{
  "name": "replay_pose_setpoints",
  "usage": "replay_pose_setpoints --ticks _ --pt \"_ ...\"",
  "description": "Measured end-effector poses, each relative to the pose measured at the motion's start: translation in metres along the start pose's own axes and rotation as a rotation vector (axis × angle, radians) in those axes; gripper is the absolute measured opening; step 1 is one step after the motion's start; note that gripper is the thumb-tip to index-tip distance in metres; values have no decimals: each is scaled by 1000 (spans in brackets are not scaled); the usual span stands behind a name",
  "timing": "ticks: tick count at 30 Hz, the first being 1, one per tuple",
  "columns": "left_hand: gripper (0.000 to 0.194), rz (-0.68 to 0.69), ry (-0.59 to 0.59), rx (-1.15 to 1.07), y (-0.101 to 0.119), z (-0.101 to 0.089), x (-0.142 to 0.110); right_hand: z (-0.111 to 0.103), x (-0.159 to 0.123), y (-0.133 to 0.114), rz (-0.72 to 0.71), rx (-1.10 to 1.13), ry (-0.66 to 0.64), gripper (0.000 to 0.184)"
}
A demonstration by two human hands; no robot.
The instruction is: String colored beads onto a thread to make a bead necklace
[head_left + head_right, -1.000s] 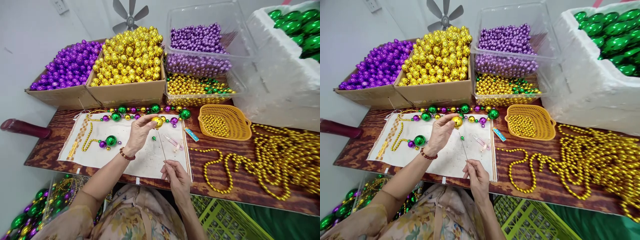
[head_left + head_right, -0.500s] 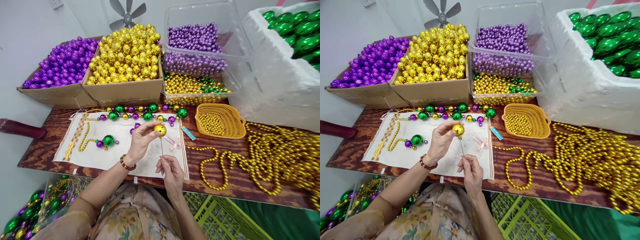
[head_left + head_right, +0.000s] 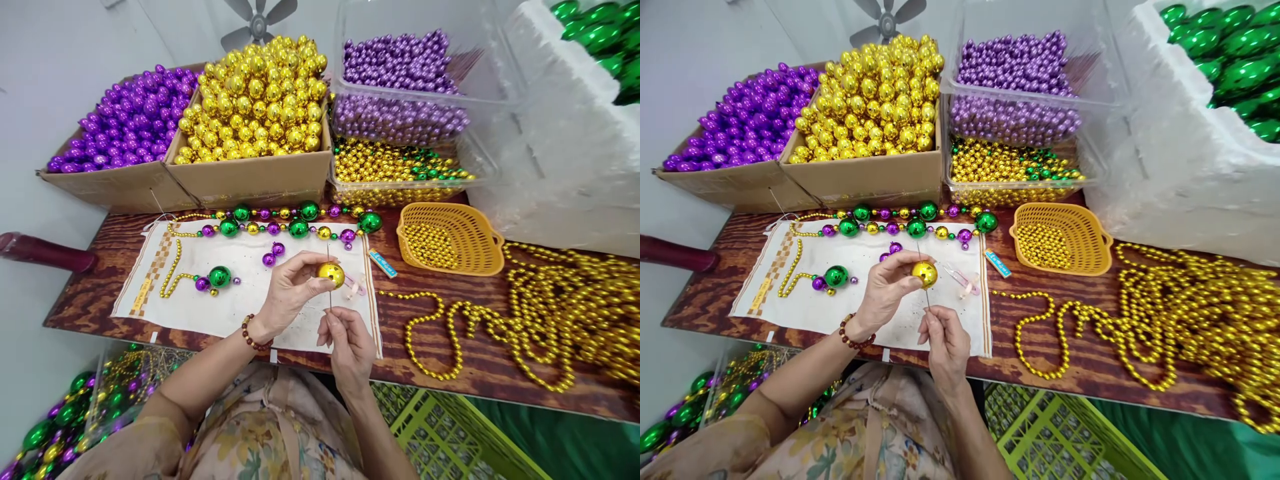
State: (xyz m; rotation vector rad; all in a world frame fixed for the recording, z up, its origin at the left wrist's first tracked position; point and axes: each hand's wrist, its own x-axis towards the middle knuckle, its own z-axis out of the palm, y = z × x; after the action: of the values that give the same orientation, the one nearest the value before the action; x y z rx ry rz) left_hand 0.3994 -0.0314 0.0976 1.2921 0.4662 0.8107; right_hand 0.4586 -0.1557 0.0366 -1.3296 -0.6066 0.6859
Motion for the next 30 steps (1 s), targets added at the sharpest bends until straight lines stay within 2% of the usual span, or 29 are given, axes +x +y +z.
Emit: replay_pose_setpoints --ticks 4,8,10,13,17,19,21,22,24,27,30 --pt "38 45 -125 278 -10 -15 -1 -7 13 -9 37 61 39 19" --pt "29 26 -11 698 -30 -47 13 -26 18 -6 85 130 48 23" --pt "25 -4 -85 947 -44 -57 19 -35 15 -2 98 129 11 23" --pt "25 -46 -263 1228 -63 -57 22 -42 7 7 99 91 -4 26" --pt "20 -129 -304 1355 -78 -48 21 -45 1 16 142 48 53 26" --pt "17 -136 -268 1297 -80 -47 23 -46 0 20 161 47 89 25" --pt "10 -130 -180 1103 -78 -49 27 -46 0 21 156 52 118 24" --pt "7 -144 -125 947 -75 -50 29 -46 0 21 149 53 120 22" --pt "16 -226 -33 561 -66 -51 32 -45 1 18 133 45 102 19" --pt "30 -373 15 30 -47 -48 34 -43 0 13 114 15 43 15" --pt "33 -418 17 -248 -31 -44 32 -42 -2 7 84 -12 9 13"
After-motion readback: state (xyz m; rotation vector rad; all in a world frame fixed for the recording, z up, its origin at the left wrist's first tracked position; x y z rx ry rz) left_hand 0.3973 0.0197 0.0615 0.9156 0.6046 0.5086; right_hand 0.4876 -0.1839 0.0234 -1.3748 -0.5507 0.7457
